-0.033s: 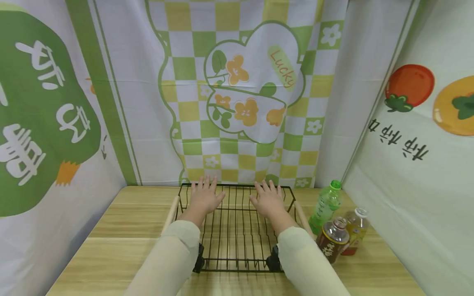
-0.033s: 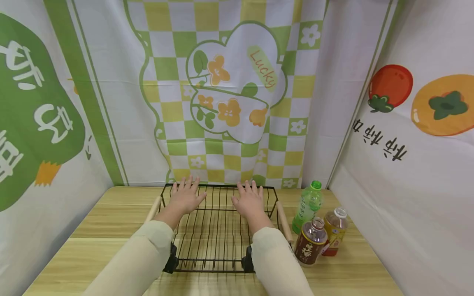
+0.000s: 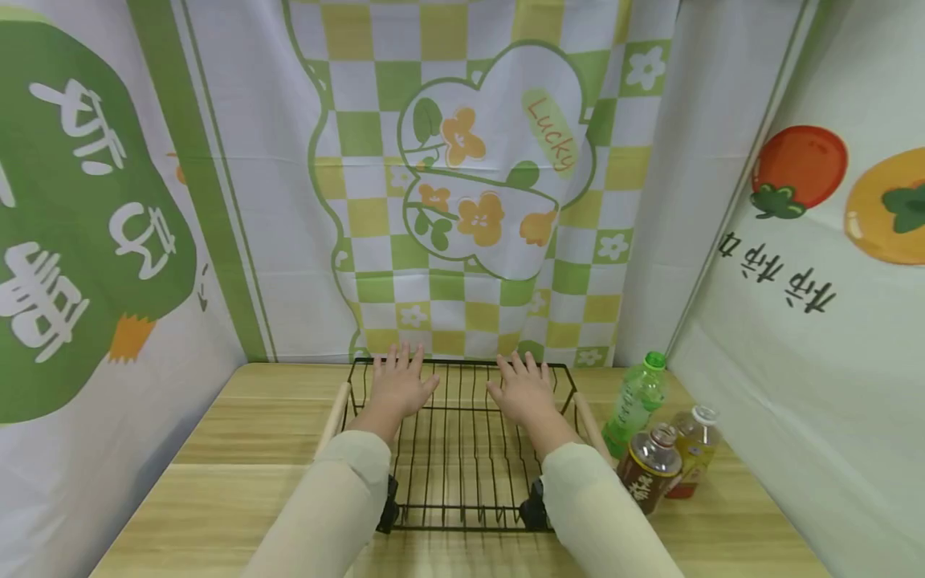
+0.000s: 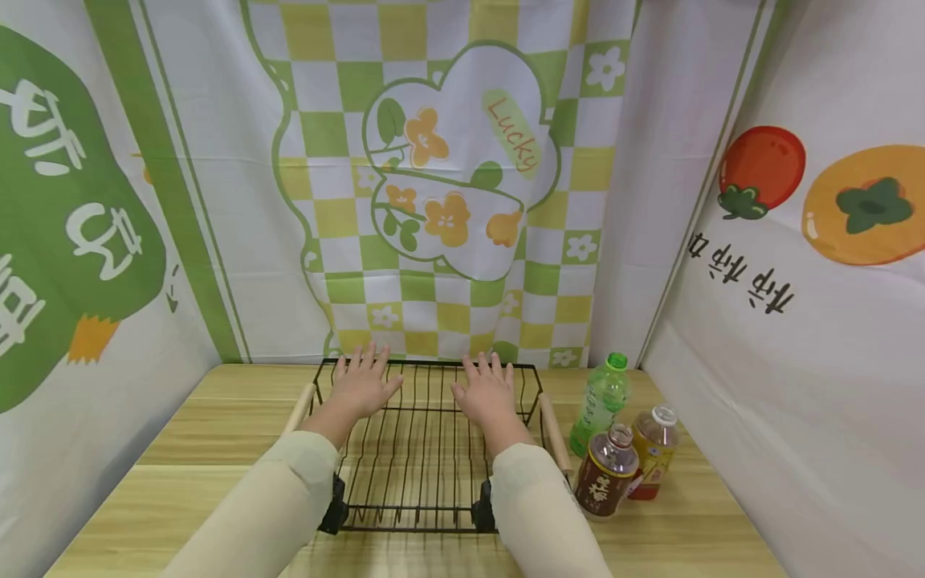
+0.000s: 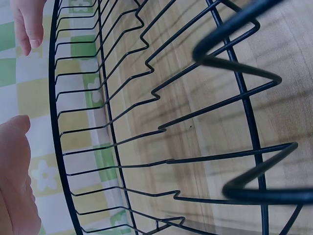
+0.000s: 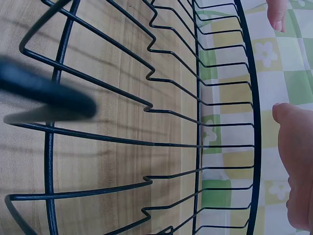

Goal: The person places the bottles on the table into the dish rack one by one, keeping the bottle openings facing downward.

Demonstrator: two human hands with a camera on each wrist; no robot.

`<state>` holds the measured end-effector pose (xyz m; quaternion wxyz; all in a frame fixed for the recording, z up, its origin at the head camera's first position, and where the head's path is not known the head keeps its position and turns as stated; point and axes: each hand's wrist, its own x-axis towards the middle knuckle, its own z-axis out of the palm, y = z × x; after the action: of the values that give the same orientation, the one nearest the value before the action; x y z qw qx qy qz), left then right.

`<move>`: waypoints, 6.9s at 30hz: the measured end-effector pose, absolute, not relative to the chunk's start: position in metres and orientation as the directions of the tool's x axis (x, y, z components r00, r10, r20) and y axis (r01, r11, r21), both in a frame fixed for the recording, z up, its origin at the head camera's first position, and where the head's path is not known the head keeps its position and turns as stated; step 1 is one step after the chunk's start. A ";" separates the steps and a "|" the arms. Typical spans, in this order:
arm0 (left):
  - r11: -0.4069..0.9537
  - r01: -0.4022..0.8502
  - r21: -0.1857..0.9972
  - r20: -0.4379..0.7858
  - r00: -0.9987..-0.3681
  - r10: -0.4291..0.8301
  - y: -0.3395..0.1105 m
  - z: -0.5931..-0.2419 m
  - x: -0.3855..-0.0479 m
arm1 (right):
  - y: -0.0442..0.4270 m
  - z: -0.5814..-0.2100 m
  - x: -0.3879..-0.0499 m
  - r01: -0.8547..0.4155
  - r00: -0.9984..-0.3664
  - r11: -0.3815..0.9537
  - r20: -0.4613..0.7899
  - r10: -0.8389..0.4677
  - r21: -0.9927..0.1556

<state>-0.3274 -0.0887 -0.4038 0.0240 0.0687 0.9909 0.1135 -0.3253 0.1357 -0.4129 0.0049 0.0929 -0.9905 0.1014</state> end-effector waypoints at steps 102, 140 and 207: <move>0.279 -0.039 0.960 -0.063 -0.995 0.077 -0.208 -0.455 -0.249 | 0.299 -0.499 -0.199 0.003 -0.814 0.614 0.355 0.460 -0.789; 0.267 -0.044 0.963 -0.064 -0.996 0.066 -0.206 -0.454 -0.247 | 0.275 -0.397 -0.225 -0.068 -0.896 0.706 0.354 0.267 -0.705; 0.274 0.155 0.949 0.080 -0.960 0.267 -0.109 -0.408 -0.261 | 0.153 -0.392 -0.253 -0.454 -0.871 0.761 0.411 -0.270 -0.463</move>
<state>-0.2605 -0.1085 -0.4084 0.0478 0.1326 0.7967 0.5878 -0.2529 0.1525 -0.3918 0.1620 0.1958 -0.9243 0.2849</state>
